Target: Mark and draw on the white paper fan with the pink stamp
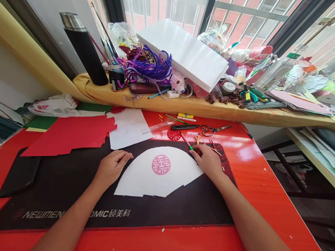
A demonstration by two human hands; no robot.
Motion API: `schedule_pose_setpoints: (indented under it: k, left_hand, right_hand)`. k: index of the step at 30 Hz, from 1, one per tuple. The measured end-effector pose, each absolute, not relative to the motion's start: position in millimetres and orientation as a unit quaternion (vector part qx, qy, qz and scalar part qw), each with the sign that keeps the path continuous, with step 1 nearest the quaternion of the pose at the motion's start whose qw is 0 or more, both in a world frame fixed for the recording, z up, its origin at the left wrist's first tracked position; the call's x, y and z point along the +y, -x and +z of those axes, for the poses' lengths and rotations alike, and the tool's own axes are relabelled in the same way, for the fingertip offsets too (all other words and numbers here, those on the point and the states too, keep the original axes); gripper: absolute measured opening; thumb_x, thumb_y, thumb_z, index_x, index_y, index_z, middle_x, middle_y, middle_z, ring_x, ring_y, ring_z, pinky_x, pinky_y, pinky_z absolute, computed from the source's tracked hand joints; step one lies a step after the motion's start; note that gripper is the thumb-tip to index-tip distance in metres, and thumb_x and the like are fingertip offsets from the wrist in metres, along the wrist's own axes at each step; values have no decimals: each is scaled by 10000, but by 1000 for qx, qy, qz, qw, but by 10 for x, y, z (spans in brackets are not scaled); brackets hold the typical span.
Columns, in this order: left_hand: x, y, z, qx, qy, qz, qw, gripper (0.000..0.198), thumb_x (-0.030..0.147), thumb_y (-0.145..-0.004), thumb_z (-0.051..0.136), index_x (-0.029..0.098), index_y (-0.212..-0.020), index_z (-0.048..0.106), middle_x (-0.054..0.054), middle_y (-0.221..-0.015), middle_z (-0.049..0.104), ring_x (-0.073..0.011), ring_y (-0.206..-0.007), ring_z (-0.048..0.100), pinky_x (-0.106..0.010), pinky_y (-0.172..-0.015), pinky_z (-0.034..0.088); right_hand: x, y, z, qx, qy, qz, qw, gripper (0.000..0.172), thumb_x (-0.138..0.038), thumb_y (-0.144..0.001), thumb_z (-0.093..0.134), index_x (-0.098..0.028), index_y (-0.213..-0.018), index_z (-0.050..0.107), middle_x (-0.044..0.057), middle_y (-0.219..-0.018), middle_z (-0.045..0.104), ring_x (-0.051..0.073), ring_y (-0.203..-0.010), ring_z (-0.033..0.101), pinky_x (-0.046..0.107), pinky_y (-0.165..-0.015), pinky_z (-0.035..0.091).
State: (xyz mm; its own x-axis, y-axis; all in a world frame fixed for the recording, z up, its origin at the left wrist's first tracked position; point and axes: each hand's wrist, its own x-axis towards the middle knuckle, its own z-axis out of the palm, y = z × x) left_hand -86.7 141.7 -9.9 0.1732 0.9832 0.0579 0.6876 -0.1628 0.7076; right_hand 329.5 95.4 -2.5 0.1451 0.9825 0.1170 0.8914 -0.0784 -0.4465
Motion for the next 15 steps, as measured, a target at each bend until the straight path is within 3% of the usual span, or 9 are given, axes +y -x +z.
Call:
schedule_pose_setpoints:
  k: [6,15]
  left_hand:
    - [1413,869,-104,586,-710,268,282,543,702,-1010,511,290,-901,848,-36,-992,836,-266,-974,751,-349,-922,575]
    - [1408,864,-89,596,-707,263,276,558,721,-1000,501,301,-898,854,-33,-986,837,-267,-961,750,-352,-917,576]
  right_hand:
    - [976,-3258,-57,-632,744,84,198,197,-382,-1042,650,-246,-1093,783,64,-960,819,260,-844,757,342,-701,491]
    - [960,-3225,-66,-632,746,74,196,164,-326,-1044,635,-241,-1087,768,61,-994,823,255,-866,765,333,-695,462]
